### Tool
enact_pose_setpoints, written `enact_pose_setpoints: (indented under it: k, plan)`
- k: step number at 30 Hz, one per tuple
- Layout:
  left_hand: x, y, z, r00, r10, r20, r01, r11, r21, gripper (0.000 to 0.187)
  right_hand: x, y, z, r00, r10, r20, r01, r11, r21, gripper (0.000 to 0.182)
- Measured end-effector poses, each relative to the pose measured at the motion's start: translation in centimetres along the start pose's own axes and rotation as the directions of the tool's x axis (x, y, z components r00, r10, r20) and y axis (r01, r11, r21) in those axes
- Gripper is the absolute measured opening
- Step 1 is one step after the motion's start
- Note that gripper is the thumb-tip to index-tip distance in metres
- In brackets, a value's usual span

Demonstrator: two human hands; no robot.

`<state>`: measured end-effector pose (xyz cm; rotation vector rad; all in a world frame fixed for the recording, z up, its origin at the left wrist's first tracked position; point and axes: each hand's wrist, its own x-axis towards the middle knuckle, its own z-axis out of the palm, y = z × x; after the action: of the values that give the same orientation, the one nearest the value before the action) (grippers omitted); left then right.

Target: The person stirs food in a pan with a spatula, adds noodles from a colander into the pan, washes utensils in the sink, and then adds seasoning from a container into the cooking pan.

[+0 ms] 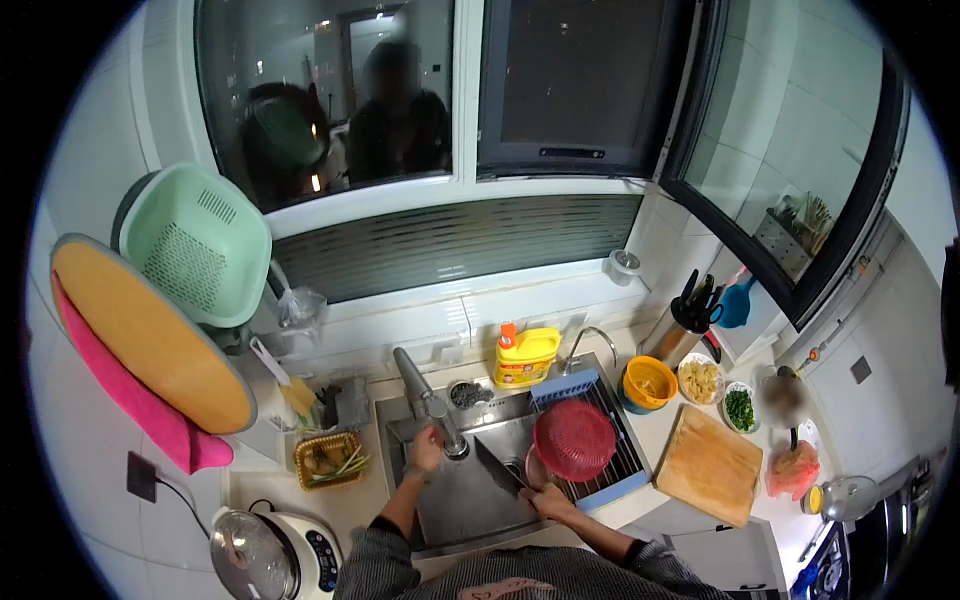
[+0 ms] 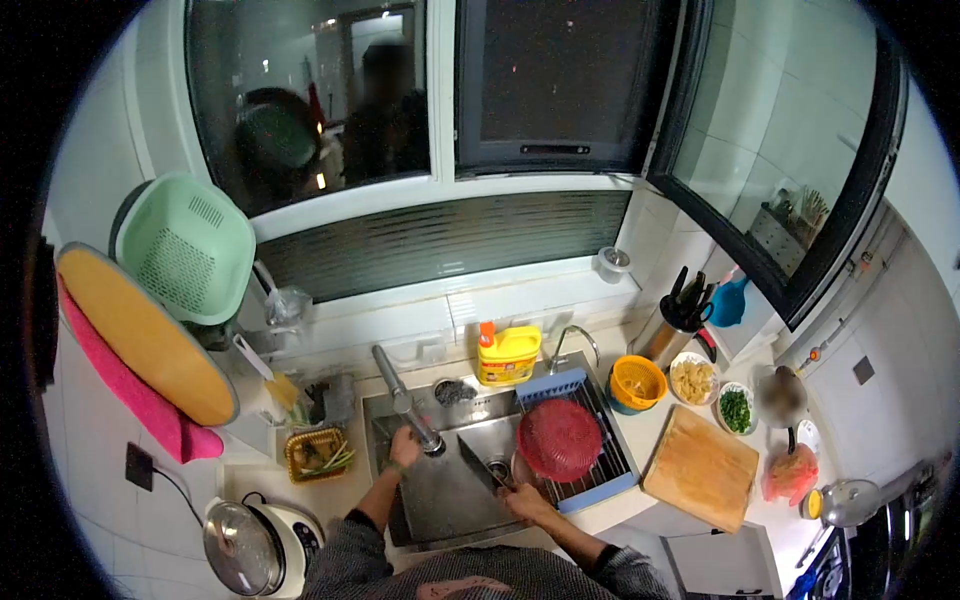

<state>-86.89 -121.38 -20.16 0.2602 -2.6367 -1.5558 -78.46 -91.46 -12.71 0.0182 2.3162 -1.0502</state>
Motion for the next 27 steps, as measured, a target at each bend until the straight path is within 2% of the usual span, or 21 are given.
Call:
enact_pose_setpoints:
  k: [1,2,4,5,6,7,8,9,10,12,13,14,16,17,19,22,23,24,25,26,27]
  plan:
    - [-0.4,-2.3,0.7,0.996,0.004,-0.086,-0.011,0.997,-0.071,0.026,-0.5,0.0,-1.0,0.969,0.114,0.22,-0.203,0.875,0.44,0.033]
    - [-1.5,-2.6,0.8,0.996,0.016,-0.084,-0.022,0.997,-0.068,0.026,-0.5,0.3,-1.6,0.971,0.109,0.211,-0.195,0.873,0.447,0.033]
    - [-4.8,-2.6,0.4,0.973,0.086,-0.216,-0.128,0.973,-0.191,0.028,-0.9,1.2,-2.1,0.806,-0.121,0.58,-0.503,0.377,0.778,0.033]
    - [-6.5,-2.5,0.3,0.973,0.095,-0.208,-0.135,0.973,-0.186,0.028,-1.5,0.6,-2.2,0.891,-0.051,0.451,-0.35,0.558,0.753,0.03]
    - [-7.9,-2.4,0.2,0.982,0.036,-0.185,-0.061,0.989,-0.132,0.028,-1.5,1.0,-1.4,0.895,-0.057,0.442,-0.34,0.552,0.761,0.03]
    - [-8.9,-2.4,0.3,0.985,-0.021,-0.169,0.009,0.997,-0.075,0.029,-1.2,1.5,-0.4,0.993,-0.073,0.089,0.048,0.964,0.261,0.033]
    - [-9.8,-3.7,0.7,0.986,-0.007,-0.169,-0.005,0.998,-0.068,0.029,-1.1,1.8,0.2,0.932,-0.314,-0.181,0.2,0.862,-0.466,0.035]
    - [-10.5,-5.9,1.3,0.982,-0.033,-0.187,0.02,0.997,-0.072,0.029,-4.0,-0.9,-1.4,0.959,-0.189,-0.209,0.205,0.977,0.059,0.045]
    - [-10.8,-6.9,1.5,0.977,-0.063,-0.204,0.047,0.996,-0.078,0.029,-3.9,-0.3,-1.6,0.957,-0.19,-0.217,0.209,0.976,0.068,0.045]
    - [-12.8,-4.1,1.1,0.97,-0.151,-0.191,0.138,0.987,-0.08,0.03,-3.1,2.3,-2.0,0.992,0.021,0.128,-0.091,0.817,0.569,0.051]
    - [-14.0,-2.8,1.1,0.953,-0.243,-0.18,0.231,0.969,-0.085,0.03,-2.2,4.1,-1.2,0.939,-0.226,-0.261,0.229,0.973,-0.018,0.046]
    - [-14.5,-4.2,2.0,0.955,-0.243,-0.173,0.232,0.969,-0.078,0.03,-5.5,0.9,-3.0,0.951,-0.165,-0.262,0.092,0.958,-0.271,0.042]
    - [-14.0,-6.3,3.2,0.947,-0.062,-0.315,0.022,0.991,-0.13,0.03,-5.5,4.0,-3.3,0.92,-0.22,-0.325,0.202,0.975,-0.09,0.039]
    - [-14.1,-5.3,3.0,0.948,-0.047,-0.314,0.007,0.992,-0.126,0.03,-7.5,3.4,-4.7,0.914,-0.224,-0.337,0.207,0.975,-0.086,0.039]
    - [-14.9,-3.8,3.4,0.952,-0.19,-0.242,0.193,0.981,-0.014,0.03,-12.3,3.1,-7.5,0.853,-0.216,-0.475,0.267,0.963,0.042,0.037]
    - [-15.0,-5.4,5.2,0.946,-0.174,-0.275,0.141,0.981,-0.134,0.031,-14.8,7.2,-10.0,0.654,-0.242,-0.717,0.248,0.964,-0.099,0.033]
    - [-15.4,-4.6,5.4,0.952,-0.139,-0.271,0.108,0.986,-0.124,0.032,-15.7,8.4,-11.1,0.634,-0.197,-0.747,0.219,0.973,-0.07,0.033]
    - [-15.7,-4.3,5.8,0.953,-0.128,-0.274,0.096,0.987,-0.128,0.032,-15.3,11.1,-11.4,0.465,-0.233,-0.854,0.232,0.963,-0.136,0.029]
    - [-16.1,-4.2,6.2,0.943,-0.194,-0.271,0.162,0.978,-0.134,0.032,-16.3,11.8,-12.3,0.476,-0.111,-0.872,0.183,0.983,-0.026,0.026]
    - [-16.3,-3.9,6.6,0.927,-0.262,-0.269,0.231,0.963,-0.142,0.032,-16.6,13.0,-13.2,0.469,-0.119,-0.875,0.187,0.982,-0.033,0.026]
    - [-16.4,-3.7,6.9,0.926,-0.261,-0.274,0.228,0.962,-0.149,0.032,-16.8,14.5,-13.8,0.384,-0.079,-0.92,0.091,0.995,-0.048,0.026]
